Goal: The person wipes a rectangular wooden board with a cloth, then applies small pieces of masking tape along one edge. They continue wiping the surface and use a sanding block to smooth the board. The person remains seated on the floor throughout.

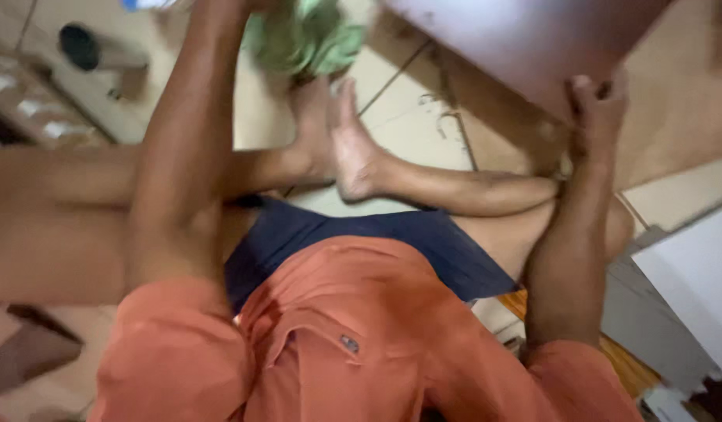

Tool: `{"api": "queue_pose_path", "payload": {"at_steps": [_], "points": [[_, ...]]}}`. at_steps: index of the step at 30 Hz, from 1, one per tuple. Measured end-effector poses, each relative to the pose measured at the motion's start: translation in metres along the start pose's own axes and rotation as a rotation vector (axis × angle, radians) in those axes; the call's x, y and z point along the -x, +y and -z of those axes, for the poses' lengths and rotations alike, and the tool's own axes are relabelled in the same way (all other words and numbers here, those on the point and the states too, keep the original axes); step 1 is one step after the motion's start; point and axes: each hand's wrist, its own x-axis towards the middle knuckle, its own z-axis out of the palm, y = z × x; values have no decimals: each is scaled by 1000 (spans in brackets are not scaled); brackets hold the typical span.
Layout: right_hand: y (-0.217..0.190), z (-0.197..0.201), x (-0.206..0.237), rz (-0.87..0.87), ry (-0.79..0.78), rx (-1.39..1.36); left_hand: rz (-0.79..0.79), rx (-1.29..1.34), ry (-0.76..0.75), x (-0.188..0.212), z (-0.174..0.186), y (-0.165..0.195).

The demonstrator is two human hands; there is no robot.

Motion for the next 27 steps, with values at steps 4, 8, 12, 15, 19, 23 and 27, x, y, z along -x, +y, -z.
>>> {"api": "queue_pose_path", "payload": {"at_steps": [4,8,12,15,19,23,27], "points": [[1,-4,7,19,-39,-131,-15,17,-41,-1,-5,-26],[-5,-7,11,49,-18,-11,-24,48,-48,-8,-12,-46],[-4,-4,14,61,-37,-69,-27,76,-36,-13,-1,-51],[-2,-3,19,4,28,-33,-23,91,-18,-14,8,-43],[-6,-6,28,-19,78,7,-5,110,2,-15,4,-26],[-10,-11,33,-38,94,58,21,156,65,-20,-8,-27],[-1,-3,32,9,134,34,55,257,227,-31,-20,-30]]}}
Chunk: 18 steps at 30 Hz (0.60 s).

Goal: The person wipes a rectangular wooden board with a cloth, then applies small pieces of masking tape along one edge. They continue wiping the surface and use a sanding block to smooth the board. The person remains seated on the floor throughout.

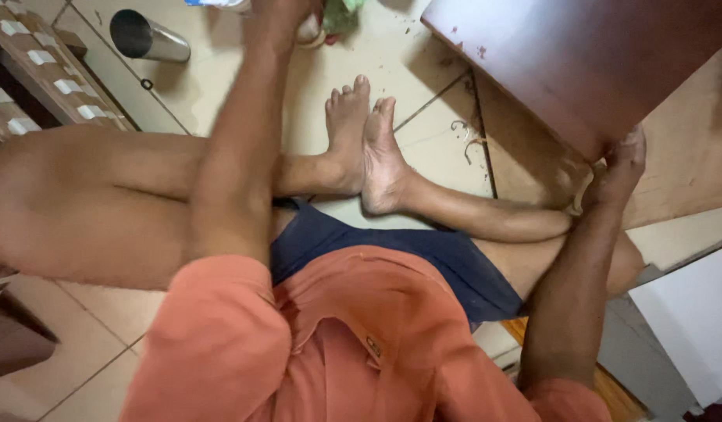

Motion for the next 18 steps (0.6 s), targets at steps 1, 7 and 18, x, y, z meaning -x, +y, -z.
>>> {"api": "queue_pose_path", "payload": {"at_steps": [1,7,18], "points": [[4,3,-4,7,34,-6,2,46,81,1,-9,2],[20,23,-5,141,327,148,-71,218,542,23,-67,26],[-71,-99,112,420,29,151,-1053,672,624,193,-5,145]]}}
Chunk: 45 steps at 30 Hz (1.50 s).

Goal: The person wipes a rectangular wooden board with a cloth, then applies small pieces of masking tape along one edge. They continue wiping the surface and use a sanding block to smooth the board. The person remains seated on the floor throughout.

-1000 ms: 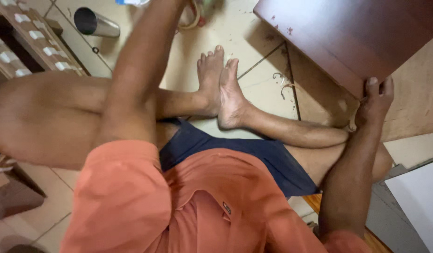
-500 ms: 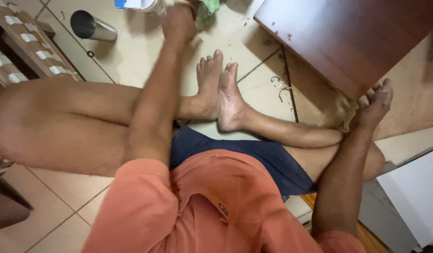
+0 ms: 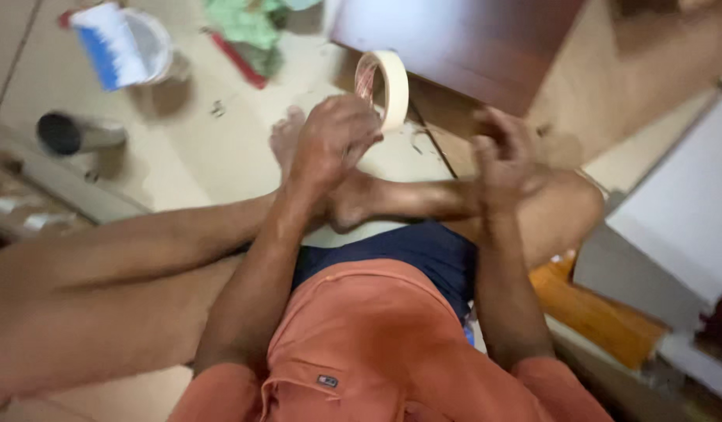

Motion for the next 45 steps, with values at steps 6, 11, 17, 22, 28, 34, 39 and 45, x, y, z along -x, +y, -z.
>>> {"api": "queue_pose_path", "payload": {"at_steps": [6,11,17,22,28,34,39,45], "points": [[-60,-17,4,-144,-260,-480,-249,-49,-98,2,-8,57],[-69,-15,18,-168,-255,-423,-265,-53,-127,4,-11,60],[-57,-14,39,65,-225,-259,67,463,-29,11,-22,62],[-45,-18,50,145,-235,14,277,770,-26,18,-30,72],[-26,-29,64,26,-221,-120,350,680,-104,18,-29,73],[-22,-29,71,-4,-219,-128,285,680,-173,18,-25,68],[-24,-29,69,13,-221,-115,311,715,-184,20,-28,67],[-28,-27,60,125,-233,39,269,668,-125,25,-32,61]]}}
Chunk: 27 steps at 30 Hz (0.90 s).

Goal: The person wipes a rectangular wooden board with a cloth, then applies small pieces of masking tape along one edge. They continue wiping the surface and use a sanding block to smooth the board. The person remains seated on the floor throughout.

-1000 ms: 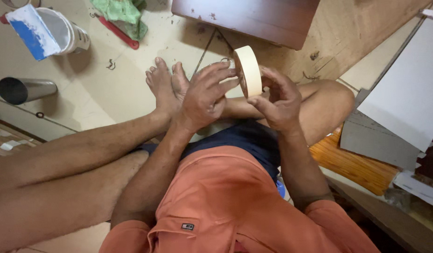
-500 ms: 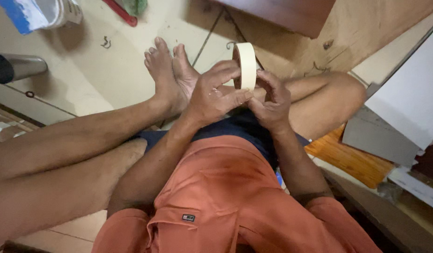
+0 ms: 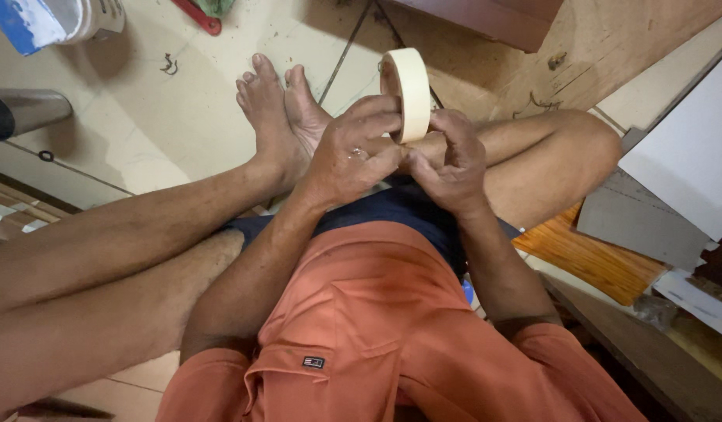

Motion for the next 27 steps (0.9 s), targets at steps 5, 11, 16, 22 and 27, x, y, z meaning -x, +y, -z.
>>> {"api": "queue_pose_path", "payload": {"at_steps": [5,11,16,22,27], "points": [[-9,9,-9,-152,57,-217,-84,-101,-13,0,1,-7],[-19,14,-21,-212,45,-339,-152,-179,-58,-4,-6,-7],[-29,8,-29,-194,110,-276,-150,-197,-46,-7,-5,-4],[-45,16,-35,6,104,173,-181,-406,-104,-10,0,-1],[-42,18,-38,36,58,318,-194,-580,-168,-9,3,-3]]}}
